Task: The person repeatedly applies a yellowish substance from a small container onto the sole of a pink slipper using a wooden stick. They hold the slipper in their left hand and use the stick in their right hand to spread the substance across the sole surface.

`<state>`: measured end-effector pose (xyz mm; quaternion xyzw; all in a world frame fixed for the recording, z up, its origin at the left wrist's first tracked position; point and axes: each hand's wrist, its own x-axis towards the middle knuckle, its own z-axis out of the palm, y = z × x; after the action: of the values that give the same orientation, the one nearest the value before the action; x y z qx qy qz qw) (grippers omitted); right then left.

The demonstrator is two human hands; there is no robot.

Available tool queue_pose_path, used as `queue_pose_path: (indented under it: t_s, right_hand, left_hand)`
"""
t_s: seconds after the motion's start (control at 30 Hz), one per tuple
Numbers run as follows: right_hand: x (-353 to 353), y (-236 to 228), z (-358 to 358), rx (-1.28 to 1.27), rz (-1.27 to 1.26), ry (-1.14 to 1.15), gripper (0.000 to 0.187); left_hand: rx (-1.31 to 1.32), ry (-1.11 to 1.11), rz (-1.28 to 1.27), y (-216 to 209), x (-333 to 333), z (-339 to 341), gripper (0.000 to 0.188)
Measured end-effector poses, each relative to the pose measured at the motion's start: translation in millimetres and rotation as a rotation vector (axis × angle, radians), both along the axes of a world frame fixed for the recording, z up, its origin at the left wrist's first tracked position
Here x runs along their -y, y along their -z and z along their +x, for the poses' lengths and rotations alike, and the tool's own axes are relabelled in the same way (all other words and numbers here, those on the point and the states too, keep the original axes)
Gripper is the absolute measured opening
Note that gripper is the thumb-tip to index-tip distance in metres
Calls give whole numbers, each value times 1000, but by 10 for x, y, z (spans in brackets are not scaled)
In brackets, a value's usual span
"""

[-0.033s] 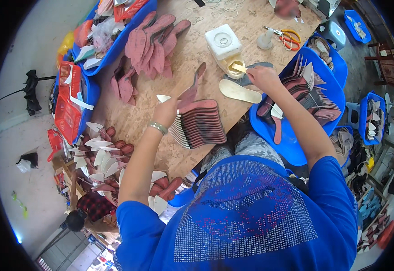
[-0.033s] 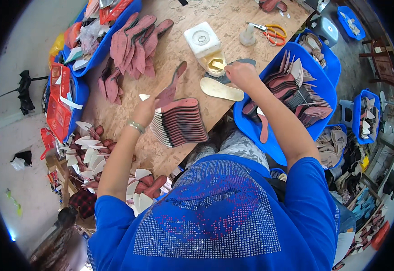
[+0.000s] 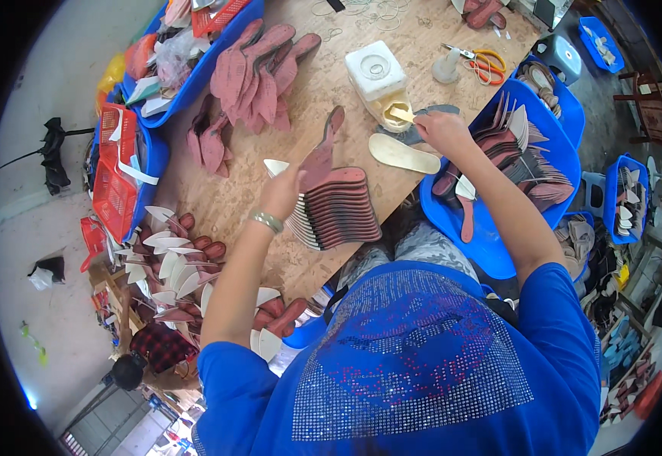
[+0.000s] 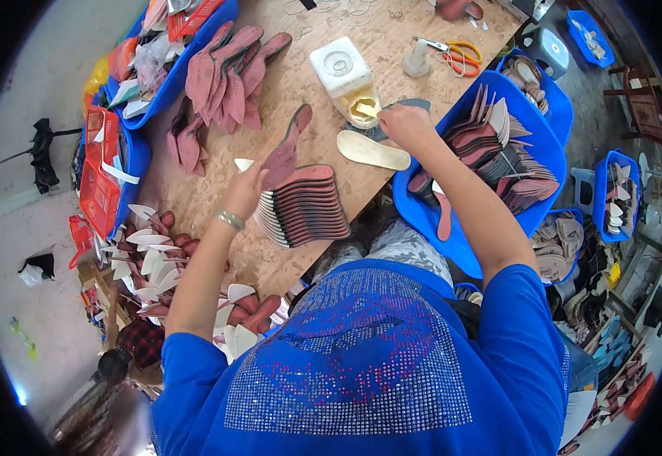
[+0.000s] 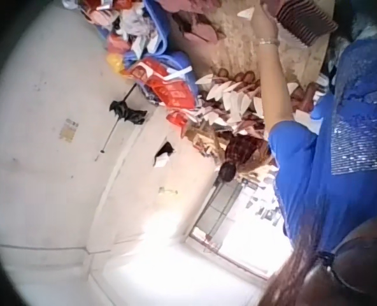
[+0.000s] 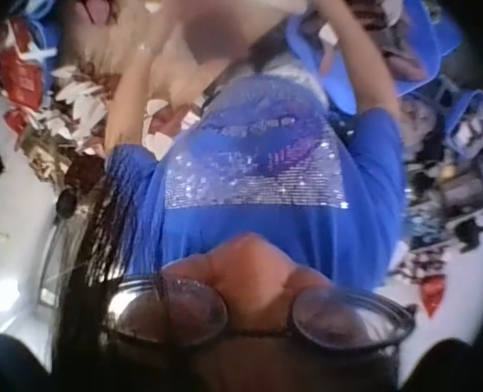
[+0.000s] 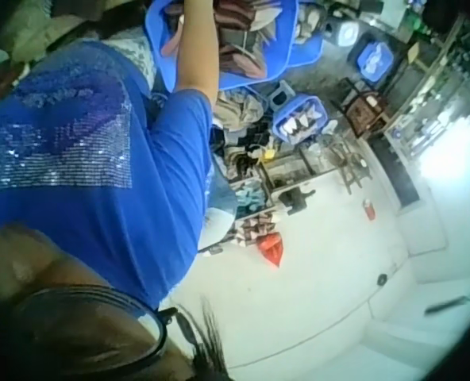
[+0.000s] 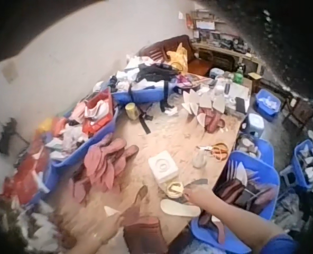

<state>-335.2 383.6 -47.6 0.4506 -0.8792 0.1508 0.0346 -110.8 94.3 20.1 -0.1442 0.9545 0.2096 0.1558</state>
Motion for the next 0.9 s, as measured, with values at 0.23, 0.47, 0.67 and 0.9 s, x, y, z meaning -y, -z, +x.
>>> queue_pose_path:
  t_s: [0.23, 0.47, 0.67, 0.9]
  right_hand:
    - [-153, -4, 134, 30, 83, 6, 14]
    - [-522, 143, 493, 782, -308, 433, 23]
    - [-639, -375, 1006, 1408, -328, 497, 22]
    - [-476, -23, 1311, 1203, -413, 348, 23]
  left_hand:
    - [104, -651, 1249, -7, -992, 488, 32]
    - [42, -923, 1419, 440, -1453, 633, 31]
    - [4, -1127, 1577, 434, -1424, 684, 26]
    - [10, -1257, 1745, 527, -1339, 697, 21]
